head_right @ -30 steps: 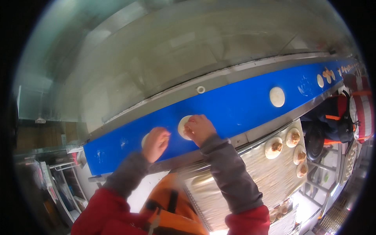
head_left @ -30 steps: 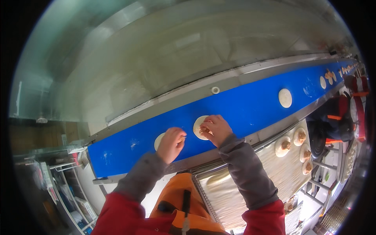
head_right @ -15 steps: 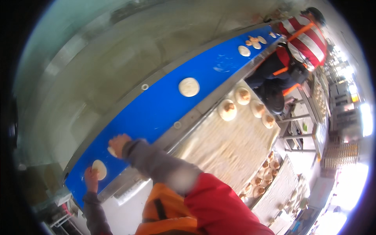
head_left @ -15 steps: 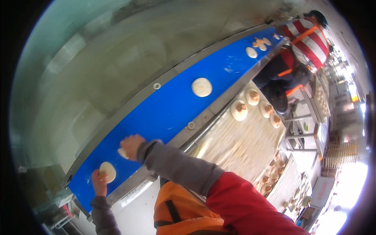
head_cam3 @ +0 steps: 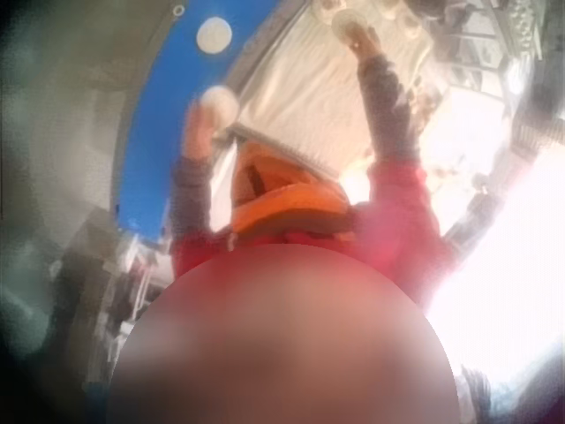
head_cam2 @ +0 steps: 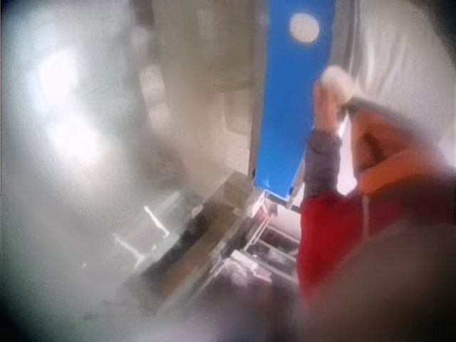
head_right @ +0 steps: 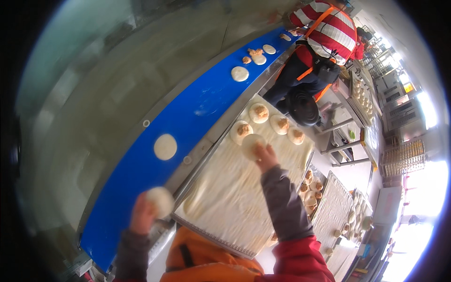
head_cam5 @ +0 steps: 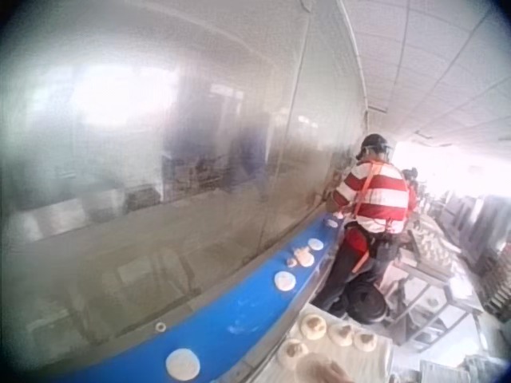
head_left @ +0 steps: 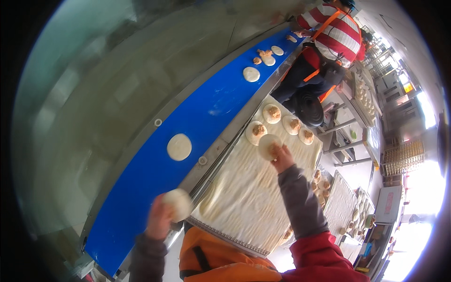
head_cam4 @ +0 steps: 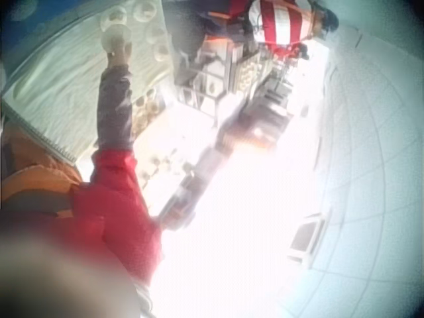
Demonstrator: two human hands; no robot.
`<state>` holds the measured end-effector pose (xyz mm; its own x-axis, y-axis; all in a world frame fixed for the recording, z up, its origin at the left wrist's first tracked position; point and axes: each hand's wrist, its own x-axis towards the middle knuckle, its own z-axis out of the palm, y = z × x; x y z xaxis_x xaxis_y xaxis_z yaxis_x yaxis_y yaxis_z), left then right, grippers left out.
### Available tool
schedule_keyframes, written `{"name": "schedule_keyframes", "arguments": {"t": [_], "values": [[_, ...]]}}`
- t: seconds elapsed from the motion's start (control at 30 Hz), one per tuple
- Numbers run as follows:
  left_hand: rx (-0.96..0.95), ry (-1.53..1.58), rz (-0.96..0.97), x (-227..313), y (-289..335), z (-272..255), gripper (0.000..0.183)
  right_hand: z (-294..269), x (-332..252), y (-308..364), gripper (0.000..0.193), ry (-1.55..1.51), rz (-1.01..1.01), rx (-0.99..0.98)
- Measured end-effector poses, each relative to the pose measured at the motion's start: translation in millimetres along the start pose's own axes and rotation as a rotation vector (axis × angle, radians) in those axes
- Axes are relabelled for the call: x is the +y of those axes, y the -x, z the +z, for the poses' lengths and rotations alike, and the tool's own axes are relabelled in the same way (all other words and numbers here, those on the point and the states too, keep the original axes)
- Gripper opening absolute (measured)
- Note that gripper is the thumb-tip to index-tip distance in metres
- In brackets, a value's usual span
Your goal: The person places filling onto round dough discs on a tray, then folds and pleats the dough to form buns. They arrange the finished buns on trays and continue the process with additional dough discs.
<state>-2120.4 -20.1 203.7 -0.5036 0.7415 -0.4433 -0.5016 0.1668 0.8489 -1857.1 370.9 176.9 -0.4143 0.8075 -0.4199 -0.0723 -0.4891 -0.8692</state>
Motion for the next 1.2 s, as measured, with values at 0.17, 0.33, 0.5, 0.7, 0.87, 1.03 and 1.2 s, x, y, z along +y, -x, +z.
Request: {"name": "schedule_keyframes", "arguments": {"t": [0.17,0.33,0.5,0.7,0.87,1.03,1.2], "values": [[-0.722,0.137,-0.136,0.1,-110.0,172.2,0.051,-30.4,-32.0,-57.0,0.042,0.652,-0.156,0.209],[-0.877,-0.013,-0.091,-18.5,-160.6,258.2,0.059,-43.1,-24.8,-13.8,0.048,1.224,-0.770,0.367],[-0.588,-0.626,0.524,-29.2,-163.3,306.6,0.046,-78.5,1.9,49.8,0.057,0.248,0.071,-0.276],[-0.472,-0.548,0.597,-10.5,-131.4,331.3,0.060,-120.8,-31.3,1.9,0.048,0.122,0.104,-0.010],[-0.085,-0.206,0.457,-6.3,-65.7,121.9,0.042,-100.5,-69.0,-11.3,0.062,1.687,-0.397,0.213],[0.890,-1.363,0.410,-36.0,21.0,-154.1,0.051,64.2,-35.0,-42.2,0.039,1.143,-0.593,-0.345],[0.776,-0.958,-0.006,-83.9,71.5,-273.8,0.051,247.8,59.3,-71.2,0.068,1.616,-0.510,-0.268]]}}
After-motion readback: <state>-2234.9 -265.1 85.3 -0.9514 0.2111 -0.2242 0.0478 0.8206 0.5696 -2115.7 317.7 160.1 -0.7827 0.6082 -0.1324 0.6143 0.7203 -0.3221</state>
